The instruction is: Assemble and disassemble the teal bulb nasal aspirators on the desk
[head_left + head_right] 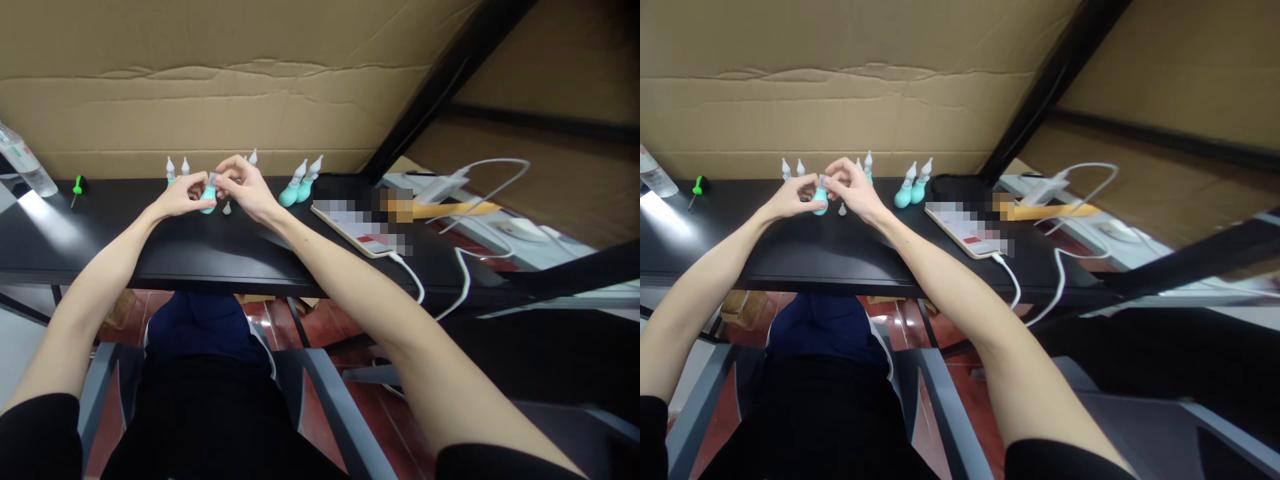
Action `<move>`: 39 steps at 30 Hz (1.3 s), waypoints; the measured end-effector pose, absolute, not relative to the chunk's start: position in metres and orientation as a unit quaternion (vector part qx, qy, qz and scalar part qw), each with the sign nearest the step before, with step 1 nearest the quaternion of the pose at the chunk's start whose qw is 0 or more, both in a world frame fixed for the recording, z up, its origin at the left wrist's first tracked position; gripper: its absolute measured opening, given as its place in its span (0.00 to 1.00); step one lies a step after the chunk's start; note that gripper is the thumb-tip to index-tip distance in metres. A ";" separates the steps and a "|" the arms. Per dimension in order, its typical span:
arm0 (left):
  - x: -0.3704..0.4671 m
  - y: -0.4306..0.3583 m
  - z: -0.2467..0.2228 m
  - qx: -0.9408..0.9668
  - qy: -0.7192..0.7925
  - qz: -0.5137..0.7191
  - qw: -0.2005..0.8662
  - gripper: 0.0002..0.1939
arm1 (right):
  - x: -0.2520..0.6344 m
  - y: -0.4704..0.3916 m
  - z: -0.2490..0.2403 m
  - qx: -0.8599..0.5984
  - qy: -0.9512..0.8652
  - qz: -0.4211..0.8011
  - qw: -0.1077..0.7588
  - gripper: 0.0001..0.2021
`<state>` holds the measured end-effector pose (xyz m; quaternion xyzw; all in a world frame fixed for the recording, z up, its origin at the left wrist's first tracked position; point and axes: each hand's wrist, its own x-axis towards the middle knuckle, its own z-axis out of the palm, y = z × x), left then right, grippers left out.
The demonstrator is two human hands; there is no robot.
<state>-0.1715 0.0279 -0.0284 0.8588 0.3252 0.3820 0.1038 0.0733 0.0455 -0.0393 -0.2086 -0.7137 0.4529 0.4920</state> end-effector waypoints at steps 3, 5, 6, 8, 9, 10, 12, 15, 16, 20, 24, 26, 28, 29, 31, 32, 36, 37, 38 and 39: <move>-0.168 0.019 -0.024 0.852 0.318 0.376 0.180 0.24 | 0.072 0.045 -0.043 -0.188 -0.704 0.474 0.495 0.34; -0.166 0.016 -0.023 0.850 0.320 0.376 0.184 0.25 | 0.071 0.045 -0.045 -0.178 -0.697 0.488 0.495 0.36; -0.166 0.016 -0.023 0.850 0.322 0.377 0.181 0.26 | 0.071 0.045 -0.045 -0.179 -0.694 0.492 0.495 0.35; -0.166 0.017 -0.022 0.850 0.323 0.382 0.167 0.26 | 0.070 0.046 -0.044 -0.188 -0.688 0.494 0.497 0.33; -0.166 0.018 -0.022 0.851 0.321 0.385 0.155 0.26 | 0.069 0.046 -0.043 -0.194 -0.685 0.494 0.500 0.31; -0.166 0.019 -0.021 0.853 0.320 0.388 0.141 0.26 | 0.068 0.046 -0.042 -0.199 -0.680 0.495 0.502 0.29; -0.167 0.019 -0.019 0.858 0.317 0.390 0.107 0.25 | 0.067 0.046 -0.041 -0.202 -0.668 0.507 0.506 0.26; -0.169 0.017 -0.018 0.860 0.325 0.388 0.064 0.22 | 0.066 0.047 -0.041 -0.194 -0.637 0.547 0.508 0.27; -0.169 0.017 -0.018 0.861 0.331 0.382 0.056 0.21 | 0.066 0.047 -0.042 -0.196 -0.627 0.559 0.506 0.27; -0.171 0.017 -0.020 0.867 0.344 0.359 0.027 0.21 | 0.067 0.047 -0.042 -0.239 -0.610 0.575 0.491 0.27; -0.168 0.021 -0.022 0.861 0.342 0.376 0.008 0.20 | 0.069 0.046 -0.035 -0.287 -0.609 0.557 0.485 0.25; -0.167 0.023 -0.022 0.854 0.343 0.391 0.014 0.20 | 0.069 0.047 -0.032 -0.298 -0.625 0.531 0.489 0.24; -0.166 0.026 -0.023 0.843 0.350 0.408 0.023 0.19 | 0.070 0.049 -0.030 -0.291 -0.653 0.490 0.499 0.24; -0.166 0.028 -0.023 0.837 0.354 0.417 0.026 0.20 | 0.070 0.050 -0.029 -0.283 -0.668 0.470 0.503 0.24; -0.169 0.032 -0.025 0.823 0.363 0.437 0.031 0.22 | 0.072 0.052 -0.028 -0.268 -0.694 0.440 0.504 0.23; -0.170 0.035 -0.026 0.814 0.367 0.448 0.037 0.23 | 0.073 0.053 -0.027 -0.263 -0.705 0.428 0.500 0.22; -0.184 0.045 -0.027 0.767 0.388 0.509 0.054 0.27 | 0.086 0.053 -0.017 -0.282 -0.757 0.339 0.482 0.15; -0.188 0.046 -0.026 0.757 0.394 0.519 0.047 0.27 | 0.090 0.053 -0.014 -0.297 -0.780 0.293 0.466 0.14; -0.192 0.048 -0.026 0.751 0.399 0.524 0.035 0.26 | 0.094 0.053 -0.011 -0.314 -0.807 0.242 0.438 0.12; -0.196 0.049 -0.025 0.748 0.403 0.526 0.021 0.26 | 0.098 0.053 -0.008 -0.331 -0.834 0.193 0.398 0.12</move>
